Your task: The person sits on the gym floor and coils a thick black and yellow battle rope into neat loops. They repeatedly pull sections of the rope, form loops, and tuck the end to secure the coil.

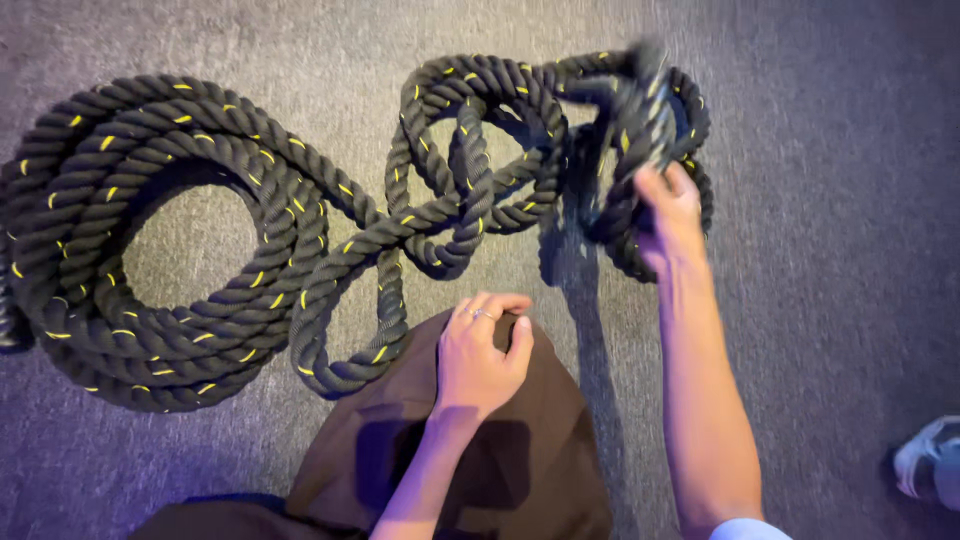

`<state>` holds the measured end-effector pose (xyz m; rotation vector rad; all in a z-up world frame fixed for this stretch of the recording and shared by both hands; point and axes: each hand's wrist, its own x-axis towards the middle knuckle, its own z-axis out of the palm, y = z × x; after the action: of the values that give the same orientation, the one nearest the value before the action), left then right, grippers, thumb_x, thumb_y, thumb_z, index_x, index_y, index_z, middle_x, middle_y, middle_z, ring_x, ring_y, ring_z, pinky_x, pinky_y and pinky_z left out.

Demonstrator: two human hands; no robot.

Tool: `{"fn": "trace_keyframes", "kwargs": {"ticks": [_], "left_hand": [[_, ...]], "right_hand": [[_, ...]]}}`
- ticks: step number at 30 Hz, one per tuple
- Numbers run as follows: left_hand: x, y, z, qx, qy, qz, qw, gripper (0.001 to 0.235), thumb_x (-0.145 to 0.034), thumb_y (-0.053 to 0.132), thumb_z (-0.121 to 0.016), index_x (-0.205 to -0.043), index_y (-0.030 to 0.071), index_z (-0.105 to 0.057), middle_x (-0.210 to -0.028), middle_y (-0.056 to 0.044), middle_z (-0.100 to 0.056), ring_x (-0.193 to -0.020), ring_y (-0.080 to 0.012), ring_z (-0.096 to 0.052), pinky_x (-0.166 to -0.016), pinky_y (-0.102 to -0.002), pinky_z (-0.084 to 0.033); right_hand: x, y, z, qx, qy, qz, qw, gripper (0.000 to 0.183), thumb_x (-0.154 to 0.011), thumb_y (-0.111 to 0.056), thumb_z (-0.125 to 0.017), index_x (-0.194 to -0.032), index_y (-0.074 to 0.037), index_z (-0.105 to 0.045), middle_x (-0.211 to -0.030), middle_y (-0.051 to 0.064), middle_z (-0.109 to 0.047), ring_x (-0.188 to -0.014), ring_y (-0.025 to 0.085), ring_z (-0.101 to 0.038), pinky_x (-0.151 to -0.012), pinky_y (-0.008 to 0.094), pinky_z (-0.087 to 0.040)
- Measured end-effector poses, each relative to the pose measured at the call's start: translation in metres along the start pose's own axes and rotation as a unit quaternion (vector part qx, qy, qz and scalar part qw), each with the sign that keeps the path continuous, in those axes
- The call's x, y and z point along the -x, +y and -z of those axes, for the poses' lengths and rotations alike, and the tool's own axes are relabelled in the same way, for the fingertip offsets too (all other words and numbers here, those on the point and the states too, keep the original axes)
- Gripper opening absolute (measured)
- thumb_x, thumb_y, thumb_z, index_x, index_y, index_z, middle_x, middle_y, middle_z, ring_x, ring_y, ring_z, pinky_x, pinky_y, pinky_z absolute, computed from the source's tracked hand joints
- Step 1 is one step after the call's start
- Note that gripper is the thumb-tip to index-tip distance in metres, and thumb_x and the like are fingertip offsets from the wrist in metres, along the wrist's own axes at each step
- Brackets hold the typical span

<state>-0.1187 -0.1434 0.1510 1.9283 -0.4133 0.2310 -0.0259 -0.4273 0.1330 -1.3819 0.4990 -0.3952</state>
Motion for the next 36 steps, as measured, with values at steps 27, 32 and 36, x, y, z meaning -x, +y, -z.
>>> {"fn": "trace_keyframes", "kwargs": {"ticks": [27,32,36], "left_hand": [[-0.101,-0.195,-0.015,-0.404,-0.263,0.281,0.83,0.161,-0.044,0.099,-0.077,-0.162,0.009,-0.016,-0.164,-0.025,-0.021,-0.146,-0.0494,-0.025,-0.119,-0.065,-0.01],[-0.079,-0.209,-0.002,-0.437,-0.214,0.171,0.857,0.145,-0.039,0.089,-0.088,-0.153,0.017,-0.037,-0.153,-0.025,-0.043,-0.128,-0.0498,-0.043,-0.11,-0.058,-0.027],[-0.062,-0.206,-0.01,-0.484,-0.145,0.116,0.855,0.142,-0.04,0.1,-0.074,-0.15,0.015,-0.046,-0.131,-0.014,-0.053,-0.11,-0.0382,-0.049,-0.1,-0.052,-0.035]], "right_hand": [[-0.014,-0.032,-0.194,0.044,-0.128,0.184,0.973,0.084,-0.068,-0.036,-0.093,-0.133,-0.014,-0.045,-0.119,0.013,-0.066,-0.104,0.024,-0.069,-0.087,0.036,-0.061],[-0.028,0.042,-0.242,0.248,-0.085,0.021,0.965,0.097,-0.082,-0.043,-0.071,-0.161,-0.014,-0.022,-0.155,0.016,-0.053,-0.138,0.028,-0.056,-0.114,0.039,-0.04],[-0.012,0.027,-0.216,0.323,-0.224,0.092,0.915,0.078,-0.089,-0.032,-0.074,-0.151,-0.014,-0.03,-0.158,0.013,-0.044,-0.145,0.027,-0.045,-0.119,0.044,-0.034]]}}
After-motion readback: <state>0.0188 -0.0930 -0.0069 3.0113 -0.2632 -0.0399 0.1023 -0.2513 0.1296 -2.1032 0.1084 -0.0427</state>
